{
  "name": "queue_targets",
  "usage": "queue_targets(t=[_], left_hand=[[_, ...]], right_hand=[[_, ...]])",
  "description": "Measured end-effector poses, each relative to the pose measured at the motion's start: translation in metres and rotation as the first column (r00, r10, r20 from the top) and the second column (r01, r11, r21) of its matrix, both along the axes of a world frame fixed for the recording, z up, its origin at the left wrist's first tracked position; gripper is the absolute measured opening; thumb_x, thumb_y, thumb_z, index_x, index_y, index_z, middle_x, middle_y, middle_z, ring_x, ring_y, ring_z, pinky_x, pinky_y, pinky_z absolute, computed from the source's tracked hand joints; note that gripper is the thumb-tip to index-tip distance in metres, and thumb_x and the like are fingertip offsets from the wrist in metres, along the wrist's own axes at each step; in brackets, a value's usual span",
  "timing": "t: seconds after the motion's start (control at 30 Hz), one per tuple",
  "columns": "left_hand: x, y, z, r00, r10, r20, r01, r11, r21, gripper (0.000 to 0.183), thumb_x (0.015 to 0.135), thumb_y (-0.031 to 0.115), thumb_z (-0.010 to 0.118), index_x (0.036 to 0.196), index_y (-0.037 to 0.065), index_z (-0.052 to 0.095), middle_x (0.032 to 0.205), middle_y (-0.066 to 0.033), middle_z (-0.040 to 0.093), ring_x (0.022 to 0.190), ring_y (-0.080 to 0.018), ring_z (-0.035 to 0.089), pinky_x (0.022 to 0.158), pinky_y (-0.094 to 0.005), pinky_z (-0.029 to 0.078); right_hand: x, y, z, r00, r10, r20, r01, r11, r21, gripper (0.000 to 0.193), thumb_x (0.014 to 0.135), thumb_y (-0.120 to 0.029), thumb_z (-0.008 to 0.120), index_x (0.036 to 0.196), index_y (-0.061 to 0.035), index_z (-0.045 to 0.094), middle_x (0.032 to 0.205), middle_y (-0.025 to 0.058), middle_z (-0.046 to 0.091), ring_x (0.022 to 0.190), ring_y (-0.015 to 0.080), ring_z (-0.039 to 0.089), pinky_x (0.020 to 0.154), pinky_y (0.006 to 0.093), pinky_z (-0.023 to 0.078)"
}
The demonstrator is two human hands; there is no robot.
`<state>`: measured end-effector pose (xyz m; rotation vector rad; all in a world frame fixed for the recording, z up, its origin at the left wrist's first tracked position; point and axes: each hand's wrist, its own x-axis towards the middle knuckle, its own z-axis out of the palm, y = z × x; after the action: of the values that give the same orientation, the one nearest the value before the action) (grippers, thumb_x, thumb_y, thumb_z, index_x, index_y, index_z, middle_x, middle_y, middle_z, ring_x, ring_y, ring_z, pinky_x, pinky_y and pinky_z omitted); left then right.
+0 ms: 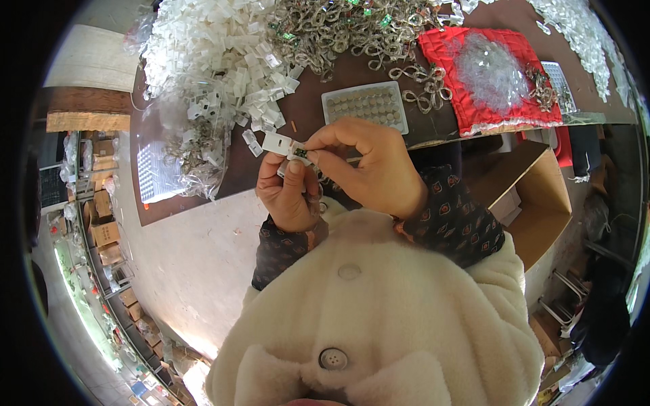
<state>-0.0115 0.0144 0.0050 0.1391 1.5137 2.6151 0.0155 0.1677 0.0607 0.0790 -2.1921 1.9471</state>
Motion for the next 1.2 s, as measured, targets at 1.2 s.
queue_targets(t=[1.2], left_hand=[[0.001,-0.002,-0.010,0.993,0.092,-0.080,-0.097,0.994,-0.058,0.019,0.093,0.007,0.067,0.108,0.004,0.056,0.082,-0.0073,0.066,0.051,-0.0045,0.048,0.040,-0.0174,0.035]], right_hand=[[-0.001,-0.007,-0.022,0.986,0.010,-0.165,0.012,0.991,0.133,0.024,0.081,0.002,0.074,0.104,-0.0036,0.073,0.091,0.0089,0.070,0.078,0.0193,0.067,0.068,0.0292,0.053]])
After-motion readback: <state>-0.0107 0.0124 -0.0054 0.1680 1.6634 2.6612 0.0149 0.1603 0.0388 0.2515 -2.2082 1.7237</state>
